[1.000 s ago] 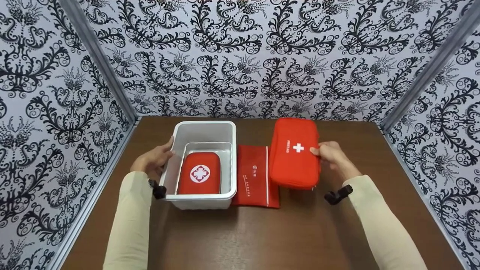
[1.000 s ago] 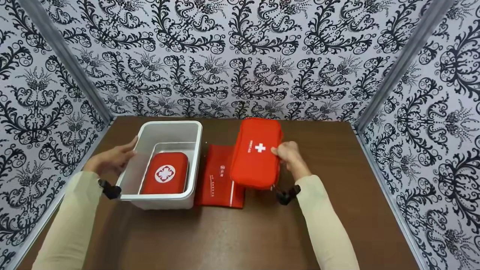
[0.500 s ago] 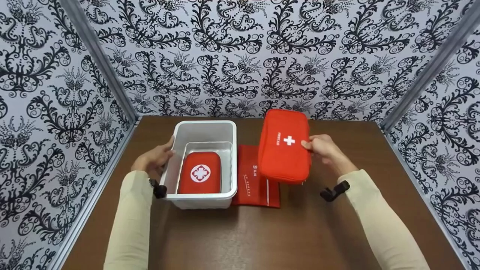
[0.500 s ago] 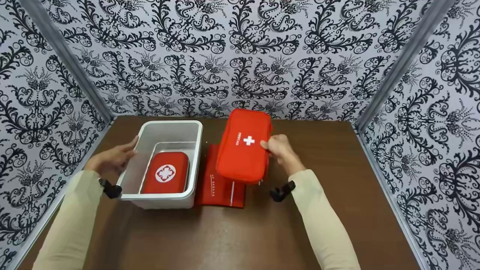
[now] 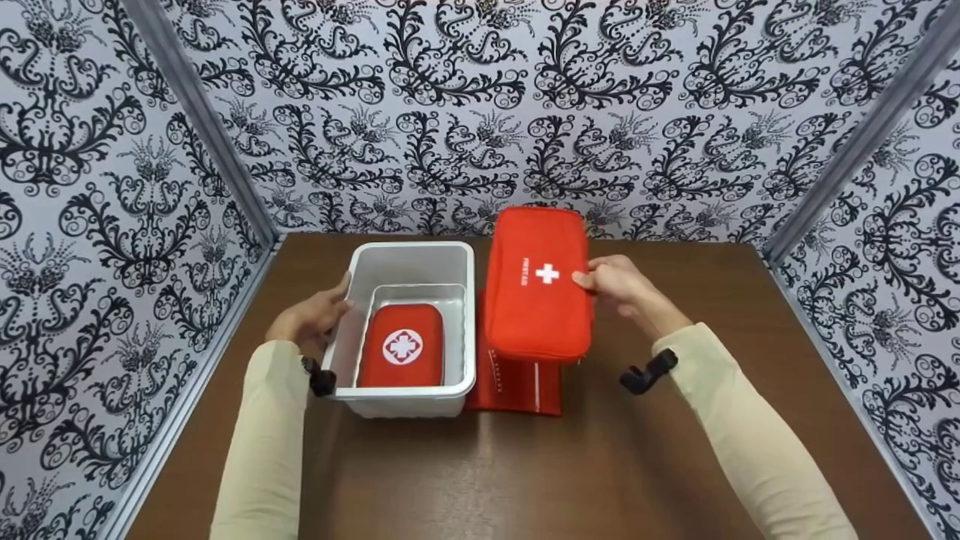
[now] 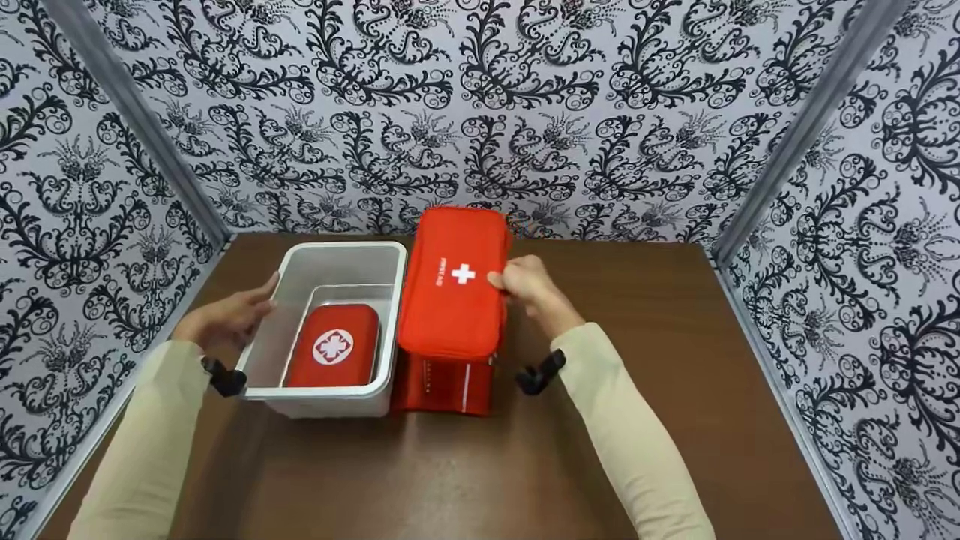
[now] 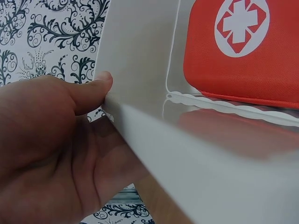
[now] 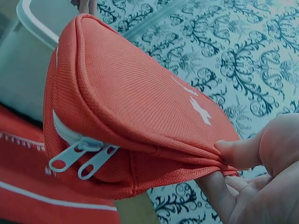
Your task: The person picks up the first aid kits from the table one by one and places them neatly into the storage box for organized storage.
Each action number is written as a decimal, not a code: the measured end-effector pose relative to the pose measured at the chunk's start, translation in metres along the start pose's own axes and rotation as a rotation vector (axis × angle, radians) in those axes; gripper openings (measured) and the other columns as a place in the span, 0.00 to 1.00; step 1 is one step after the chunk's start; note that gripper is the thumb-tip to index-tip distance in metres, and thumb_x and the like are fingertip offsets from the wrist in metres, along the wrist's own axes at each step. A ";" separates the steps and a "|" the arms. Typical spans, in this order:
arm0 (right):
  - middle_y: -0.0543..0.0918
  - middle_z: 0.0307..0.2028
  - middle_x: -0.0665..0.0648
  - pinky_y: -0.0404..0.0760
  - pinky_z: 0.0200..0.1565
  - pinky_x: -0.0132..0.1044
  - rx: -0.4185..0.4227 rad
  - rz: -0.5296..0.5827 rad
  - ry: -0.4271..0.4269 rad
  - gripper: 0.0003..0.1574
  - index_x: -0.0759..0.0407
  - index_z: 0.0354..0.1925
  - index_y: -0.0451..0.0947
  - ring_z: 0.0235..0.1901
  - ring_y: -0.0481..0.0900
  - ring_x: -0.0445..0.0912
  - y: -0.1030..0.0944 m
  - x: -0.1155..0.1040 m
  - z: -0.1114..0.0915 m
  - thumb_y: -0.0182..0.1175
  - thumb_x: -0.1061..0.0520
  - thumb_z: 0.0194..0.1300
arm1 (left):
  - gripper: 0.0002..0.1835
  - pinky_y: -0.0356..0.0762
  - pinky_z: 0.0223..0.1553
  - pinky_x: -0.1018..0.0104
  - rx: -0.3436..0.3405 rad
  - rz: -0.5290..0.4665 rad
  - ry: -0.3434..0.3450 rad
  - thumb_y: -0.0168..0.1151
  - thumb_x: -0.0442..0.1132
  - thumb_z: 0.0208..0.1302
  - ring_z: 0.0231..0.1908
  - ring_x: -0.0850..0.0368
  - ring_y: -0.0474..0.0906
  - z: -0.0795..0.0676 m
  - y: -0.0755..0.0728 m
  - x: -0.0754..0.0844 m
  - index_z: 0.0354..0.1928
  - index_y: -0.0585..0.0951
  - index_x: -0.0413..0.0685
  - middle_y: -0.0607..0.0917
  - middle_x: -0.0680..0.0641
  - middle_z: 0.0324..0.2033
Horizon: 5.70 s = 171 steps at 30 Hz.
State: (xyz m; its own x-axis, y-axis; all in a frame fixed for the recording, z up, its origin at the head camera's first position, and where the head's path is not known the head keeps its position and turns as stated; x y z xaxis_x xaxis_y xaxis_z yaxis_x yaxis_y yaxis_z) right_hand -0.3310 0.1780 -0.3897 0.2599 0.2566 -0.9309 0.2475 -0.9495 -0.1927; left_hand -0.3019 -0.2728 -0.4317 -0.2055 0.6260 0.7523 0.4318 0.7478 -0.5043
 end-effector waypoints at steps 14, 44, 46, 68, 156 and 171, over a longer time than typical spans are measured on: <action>0.82 0.21 0.50 0.77 0.25 0.30 -0.072 0.098 0.015 0.05 0.63 0.34 0.78 0.18 0.73 0.40 0.044 -0.014 0.008 0.57 0.65 0.70 | 0.35 0.86 0.44 0.43 0.000 0.048 -0.005 0.33 0.40 0.82 0.45 0.41 0.78 0.002 -0.002 0.000 0.78 0.27 0.54 0.46 0.22 0.74; 0.82 0.23 0.52 0.77 0.20 0.25 -0.117 0.225 0.088 0.04 0.65 0.33 0.82 0.18 0.74 0.39 0.126 -0.020 0.030 0.62 0.68 0.66 | 0.36 0.81 0.27 0.63 0.019 0.049 -0.015 0.36 0.40 0.81 0.24 0.56 0.69 0.004 -0.002 0.000 0.78 0.29 0.57 0.62 0.22 0.66; 0.81 0.21 0.52 0.78 0.20 0.25 -0.119 0.234 0.079 0.04 0.65 0.33 0.82 0.18 0.74 0.39 0.132 -0.020 0.030 0.62 0.68 0.66 | 0.36 0.82 0.28 0.62 0.023 0.063 -0.006 0.36 0.39 0.81 0.28 0.53 0.71 0.005 -0.001 0.001 0.78 0.29 0.54 0.60 0.23 0.68; 0.72 0.37 0.55 0.80 0.22 0.26 -0.043 0.092 0.064 0.28 0.75 0.60 0.66 0.26 0.75 0.40 0.193 -0.015 0.037 0.62 0.65 0.66 | 0.37 0.72 0.61 0.30 -0.008 -0.126 -0.084 0.37 0.40 0.82 0.73 0.27 0.53 0.006 0.003 0.001 0.77 0.27 0.65 0.39 0.31 0.78; 0.87 0.48 0.58 0.82 0.49 0.38 0.001 -0.393 -0.293 0.18 0.61 0.51 0.84 0.43 0.81 0.48 0.195 0.008 0.027 0.60 0.62 0.62 | 0.36 0.86 0.32 0.61 0.029 0.163 0.075 0.37 0.34 0.80 0.65 0.29 0.64 0.007 -0.001 0.002 0.77 0.30 0.41 0.50 0.21 0.73; 0.82 0.47 0.62 0.75 0.57 0.48 0.321 -0.356 -0.508 0.17 0.62 0.45 0.85 0.52 0.75 0.57 0.152 0.038 0.032 0.60 0.63 0.56 | 0.35 0.81 0.55 0.41 0.023 0.197 0.104 0.37 0.34 0.80 0.71 0.26 0.57 0.007 0.000 0.000 0.77 0.30 0.37 0.51 0.20 0.72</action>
State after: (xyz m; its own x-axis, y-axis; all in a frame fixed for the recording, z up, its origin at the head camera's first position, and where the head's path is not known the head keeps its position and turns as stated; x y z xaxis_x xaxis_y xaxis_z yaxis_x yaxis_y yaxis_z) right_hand -0.3132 0.0380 -0.4645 -0.2742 0.5203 -0.8088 -0.0721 -0.8498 -0.5222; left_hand -0.3076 -0.2710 -0.4347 -0.0268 0.7352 0.6773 0.4347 0.6187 -0.6544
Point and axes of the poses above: each hand's wrist, its own z-axis towards the middle knuckle, its own y-axis out of the palm, x = y × z, the point moved 2 cm from there along z, towards the middle knuckle
